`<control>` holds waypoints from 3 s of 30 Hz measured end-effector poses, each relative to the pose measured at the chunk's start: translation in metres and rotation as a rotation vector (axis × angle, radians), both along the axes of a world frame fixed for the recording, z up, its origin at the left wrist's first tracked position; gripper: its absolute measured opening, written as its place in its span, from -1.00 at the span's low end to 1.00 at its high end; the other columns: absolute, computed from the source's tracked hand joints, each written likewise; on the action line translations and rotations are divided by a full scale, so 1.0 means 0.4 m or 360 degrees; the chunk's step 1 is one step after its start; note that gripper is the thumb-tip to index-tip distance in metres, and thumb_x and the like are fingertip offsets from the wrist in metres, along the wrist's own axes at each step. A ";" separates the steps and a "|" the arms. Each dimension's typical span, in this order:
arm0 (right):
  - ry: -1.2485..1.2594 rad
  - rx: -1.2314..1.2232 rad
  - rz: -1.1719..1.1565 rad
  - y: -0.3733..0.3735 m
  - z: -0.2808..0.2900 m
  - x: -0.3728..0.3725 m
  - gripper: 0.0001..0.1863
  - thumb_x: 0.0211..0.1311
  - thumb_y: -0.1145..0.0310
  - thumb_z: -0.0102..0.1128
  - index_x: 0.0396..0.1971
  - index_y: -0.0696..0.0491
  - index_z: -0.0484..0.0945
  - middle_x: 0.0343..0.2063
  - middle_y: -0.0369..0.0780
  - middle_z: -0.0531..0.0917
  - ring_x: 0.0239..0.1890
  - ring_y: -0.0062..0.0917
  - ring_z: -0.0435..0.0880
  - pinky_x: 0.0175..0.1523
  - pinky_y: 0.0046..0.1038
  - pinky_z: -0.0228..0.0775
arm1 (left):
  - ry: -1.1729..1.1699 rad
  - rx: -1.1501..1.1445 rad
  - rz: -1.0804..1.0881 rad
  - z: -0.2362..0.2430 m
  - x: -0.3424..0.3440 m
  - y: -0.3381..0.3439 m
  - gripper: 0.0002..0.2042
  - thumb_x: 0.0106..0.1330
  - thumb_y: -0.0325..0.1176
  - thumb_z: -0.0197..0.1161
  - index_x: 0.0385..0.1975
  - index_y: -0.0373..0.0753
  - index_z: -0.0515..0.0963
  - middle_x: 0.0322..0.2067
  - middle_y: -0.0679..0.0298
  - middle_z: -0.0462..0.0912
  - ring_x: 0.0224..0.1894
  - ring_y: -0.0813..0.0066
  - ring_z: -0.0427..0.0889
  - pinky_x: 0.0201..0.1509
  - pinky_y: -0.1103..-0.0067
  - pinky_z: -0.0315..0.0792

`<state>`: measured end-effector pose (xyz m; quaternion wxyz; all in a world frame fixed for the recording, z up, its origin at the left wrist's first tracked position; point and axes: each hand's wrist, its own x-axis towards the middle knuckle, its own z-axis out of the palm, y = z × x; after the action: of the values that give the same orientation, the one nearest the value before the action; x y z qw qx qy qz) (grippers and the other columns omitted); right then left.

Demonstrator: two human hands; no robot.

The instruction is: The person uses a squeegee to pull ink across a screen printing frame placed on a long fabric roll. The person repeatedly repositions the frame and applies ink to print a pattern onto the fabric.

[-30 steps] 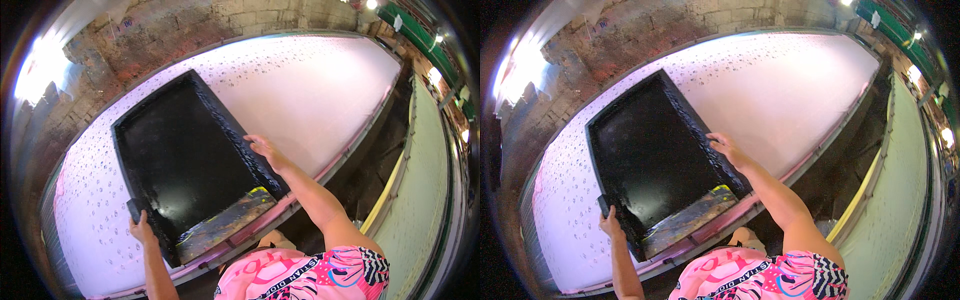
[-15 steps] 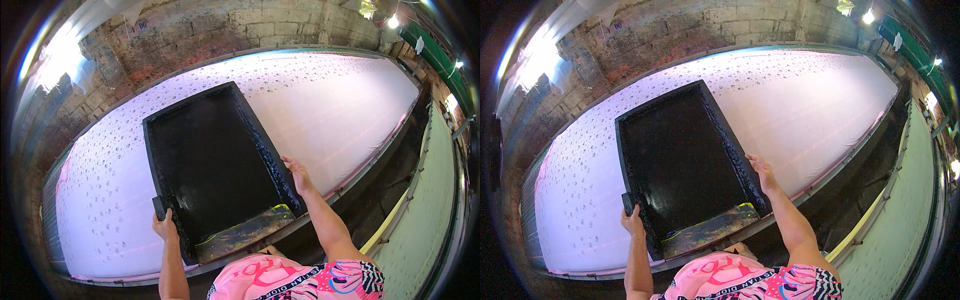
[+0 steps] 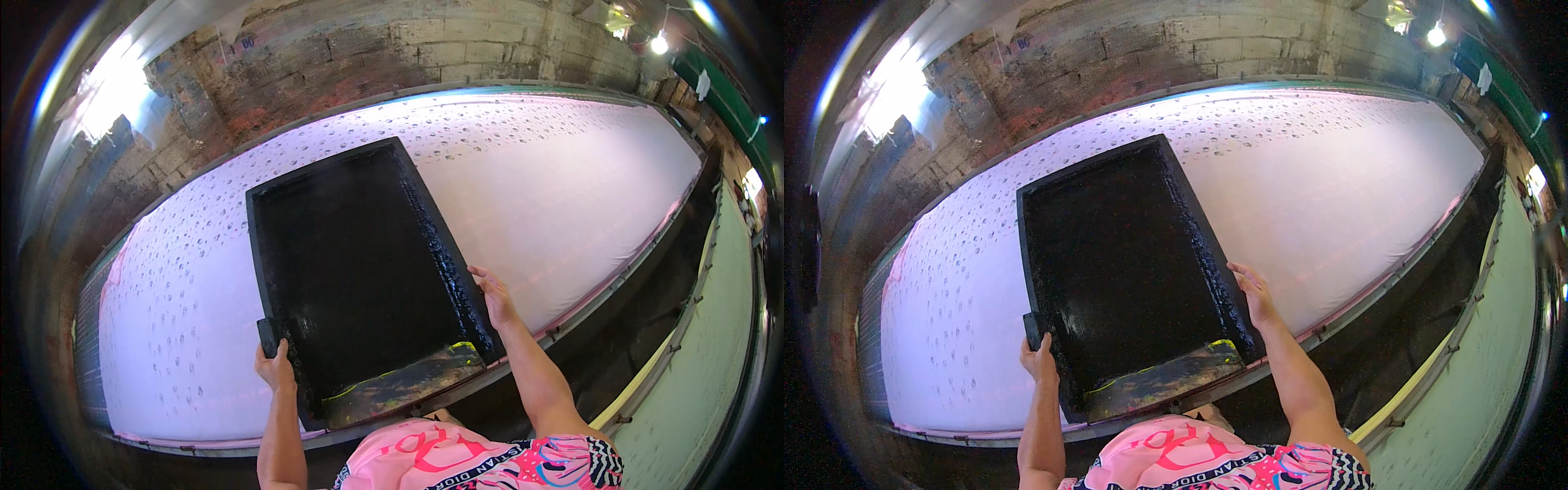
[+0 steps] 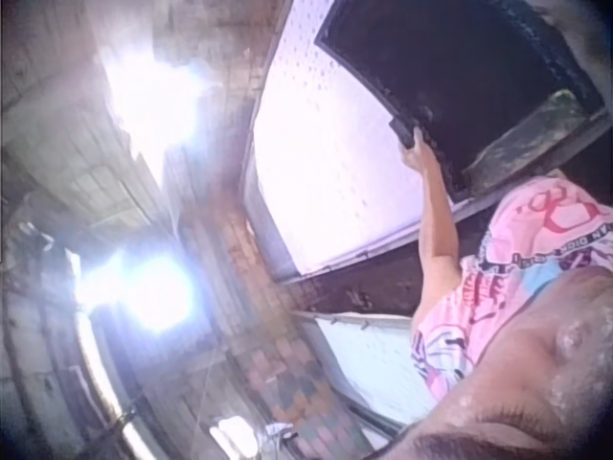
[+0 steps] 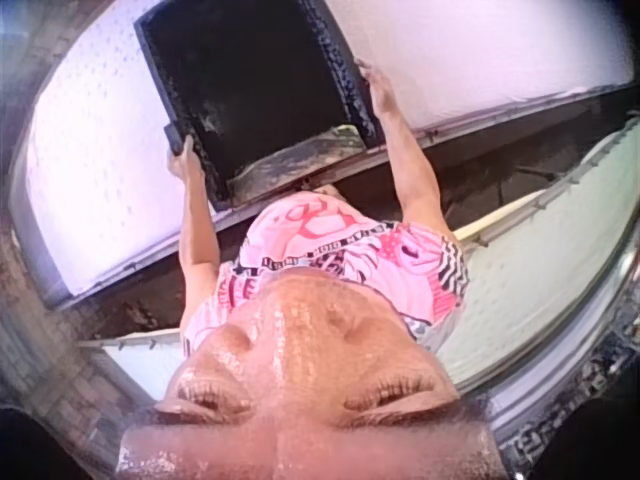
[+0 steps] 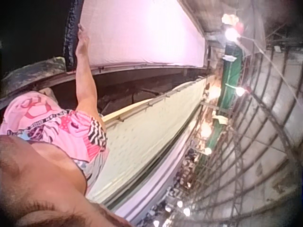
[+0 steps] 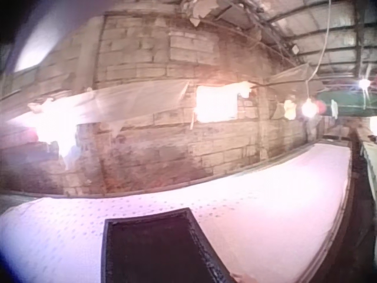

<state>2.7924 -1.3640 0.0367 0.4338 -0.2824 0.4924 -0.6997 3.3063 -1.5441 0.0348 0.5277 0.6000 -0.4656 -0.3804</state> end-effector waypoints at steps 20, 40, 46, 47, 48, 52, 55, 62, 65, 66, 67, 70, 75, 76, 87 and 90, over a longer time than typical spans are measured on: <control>0.2563 -0.0040 0.0936 0.203 0.172 0.425 -0.53 0.21 0.40 0.43 0.17 0.01 0.77 0.20 -0.04 0.74 0.28 -0.11 0.73 0.39 -0.10 0.56 | -0.0573 0.0075 0.0024 -0.061 -0.010 0.000 -0.63 0.26 -0.25 0.63 -0.04 -0.32 0.75 -0.22 0.06 0.84 -0.20 0.14 0.79 0.01 0.27 0.61; 0.2619 0.0326 0.0911 0.111 0.205 0.610 -0.56 0.23 0.55 0.27 0.11 -0.04 0.79 -0.01 -0.19 0.82 0.07 -0.23 0.82 0.18 -0.18 0.68 | -0.0080 -0.0116 0.0011 -0.087 -0.005 0.009 -0.36 0.80 0.05 -0.08 0.39 -0.49 0.54 0.34 -0.17 0.61 0.45 -0.12 0.49 0.59 0.20 0.31; 0.2831 0.0096 0.0739 0.035 0.170 0.620 -0.53 0.14 0.57 0.29 0.09 0.00 0.77 0.06 -0.19 0.81 0.12 -0.24 0.80 0.20 -0.19 0.63 | -0.0050 -0.0152 -0.0016 -0.109 0.006 0.006 -0.37 0.83 0.01 -0.18 0.38 -0.50 0.55 0.36 -0.17 0.60 0.46 -0.11 0.49 0.60 0.19 0.29; 0.2841 0.0101 0.0740 0.005 0.163 0.613 -0.53 0.14 0.57 0.29 0.09 0.00 0.77 0.05 -0.19 0.80 0.10 -0.25 0.80 0.18 -0.20 0.63 | -0.0090 -0.0158 -0.0035 -0.109 0.011 0.012 -0.38 0.84 0.00 -0.18 0.38 -0.50 0.55 0.36 -0.17 0.60 0.46 -0.11 0.48 0.60 0.19 0.29; 0.2854 0.0105 0.0737 -0.030 0.158 0.603 -0.53 0.14 0.57 0.29 0.10 -0.01 0.76 0.04 -0.20 0.80 0.09 -0.25 0.80 0.16 -0.20 0.62 | -0.0129 -0.0168 -0.0054 -0.100 0.010 0.014 -0.38 0.84 -0.01 -0.19 0.38 -0.50 0.55 0.35 -0.17 0.60 0.46 -0.11 0.48 0.60 0.19 0.29; 0.2913 0.0105 0.0693 -0.217 0.144 0.564 -0.62 0.32 0.50 0.20 0.09 -0.05 0.77 -0.06 -0.21 0.79 -0.01 -0.27 0.80 0.10 -0.22 0.61 | -0.0215 -0.0182 -0.0087 -0.097 0.011 0.017 -0.40 0.84 -0.04 -0.19 0.40 -0.51 0.52 0.37 -0.16 0.58 0.45 -0.11 0.49 0.60 0.20 0.29; 0.2903 0.0171 0.0692 -0.373 0.131 0.525 -0.61 0.32 0.50 0.22 0.11 -0.08 0.77 -0.08 -0.20 0.78 -0.01 -0.25 0.81 0.09 -0.16 0.64 | -0.0213 -0.0165 -0.0094 -0.079 0.007 0.025 -0.41 0.84 -0.06 -0.18 0.41 -0.51 0.50 0.37 -0.16 0.56 0.45 -0.10 0.49 0.60 0.21 0.29; 0.2919 0.0287 0.0675 -0.752 0.120 0.422 -0.60 0.31 0.51 0.23 0.09 -0.12 0.78 -0.07 -0.16 0.78 0.00 -0.14 0.83 0.14 -0.07 0.68 | -0.0255 -0.0122 -0.0005 -0.064 -0.002 0.030 -0.43 0.84 -0.07 -0.16 0.44 -0.50 0.48 0.38 -0.14 0.55 0.47 -0.09 0.49 0.60 0.20 0.29; 0.2943 0.0274 0.0651 -0.894 0.111 0.377 -0.58 0.30 0.51 0.22 0.10 -0.14 0.77 -0.07 -0.15 0.78 0.01 -0.13 0.83 0.15 -0.05 0.68 | -0.0302 -0.0093 0.0036 -0.053 -0.011 0.032 -0.42 0.83 -0.05 -0.15 0.45 -0.48 0.47 0.36 -0.14 0.56 0.45 -0.08 0.50 0.59 0.19 0.30; 0.2944 0.0264 0.0635 -0.936 0.107 0.358 -0.58 0.29 0.51 0.23 0.10 -0.15 0.77 -0.07 -0.15 0.78 0.02 -0.13 0.83 0.16 -0.05 0.68 | -0.0311 -0.0088 0.0048 -0.050 -0.017 0.030 -0.42 0.83 -0.04 -0.15 0.45 -0.47 0.47 0.35 -0.14 0.57 0.44 -0.08 0.51 0.58 0.19 0.31; 0.2943 0.0244 0.0625 -0.982 0.100 0.348 -0.57 0.29 0.51 0.23 0.11 -0.15 0.77 -0.07 -0.14 0.78 0.02 -0.13 0.83 0.16 -0.05 0.68 | -0.0383 -0.0093 0.0054 -0.042 -0.020 0.030 -0.41 0.83 -0.03 -0.15 0.45 -0.47 0.47 0.34 -0.14 0.57 0.43 -0.08 0.52 0.57 0.19 0.32; 0.2973 0.0262 0.0617 -1.101 0.084 0.313 -0.57 0.29 0.51 0.24 0.11 -0.15 0.77 -0.06 -0.14 0.78 0.04 -0.13 0.83 0.17 -0.06 0.69 | -0.0541 -0.0121 0.0075 -0.025 -0.030 0.028 -0.40 0.82 0.00 -0.14 0.44 -0.46 0.47 0.30 -0.13 0.58 0.38 -0.10 0.54 0.53 0.19 0.35; 0.3031 0.0219 0.0603 -1.229 0.063 0.260 -0.56 0.32 0.48 0.28 0.17 -0.17 0.76 -0.02 -0.14 0.80 0.07 -0.16 0.84 0.16 -0.09 0.72 | -0.0645 -0.0141 0.0103 -0.017 -0.041 0.024 -0.39 0.81 0.02 -0.13 0.43 -0.47 0.48 0.28 -0.13 0.59 0.35 -0.12 0.56 0.49 0.18 0.38; 0.2999 0.0187 0.0621 -1.249 0.063 0.249 -0.58 0.34 0.48 0.24 0.15 -0.16 0.77 -0.03 -0.15 0.80 0.06 -0.17 0.84 0.14 -0.09 0.72 | -0.0664 -0.0142 0.0104 -0.019 -0.039 0.025 -0.38 0.81 0.03 -0.13 0.43 -0.47 0.48 0.27 -0.13 0.60 0.34 -0.12 0.56 0.48 0.18 0.38; 0.2902 0.0213 0.0597 -1.269 0.075 0.151 -0.53 0.32 0.50 0.20 0.17 -0.20 0.80 -0.01 -0.11 0.84 0.11 -0.14 0.83 0.22 -0.03 0.68 | -0.0750 -0.0080 0.0108 -0.013 -0.044 0.031 -0.37 0.80 0.07 -0.11 0.41 -0.45 0.51 0.27 -0.12 0.61 0.34 -0.12 0.57 0.50 0.18 0.37; 0.2855 0.0409 0.0852 -1.268 0.129 0.134 -0.54 0.29 0.45 0.26 0.18 -0.16 0.79 -0.02 -0.07 0.85 0.13 -0.10 0.81 0.27 -0.02 0.64 | -0.0724 -0.0076 0.0145 -0.022 -0.045 0.036 -0.38 0.81 0.06 -0.11 0.41 -0.44 0.52 0.26 -0.11 0.61 0.34 -0.10 0.57 0.49 0.19 0.38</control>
<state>2.8461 -1.8713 0.0881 0.0670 -0.7690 0.6346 -0.0387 3.2884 -1.5297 0.0259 0.4398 0.6780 -0.5539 -0.1999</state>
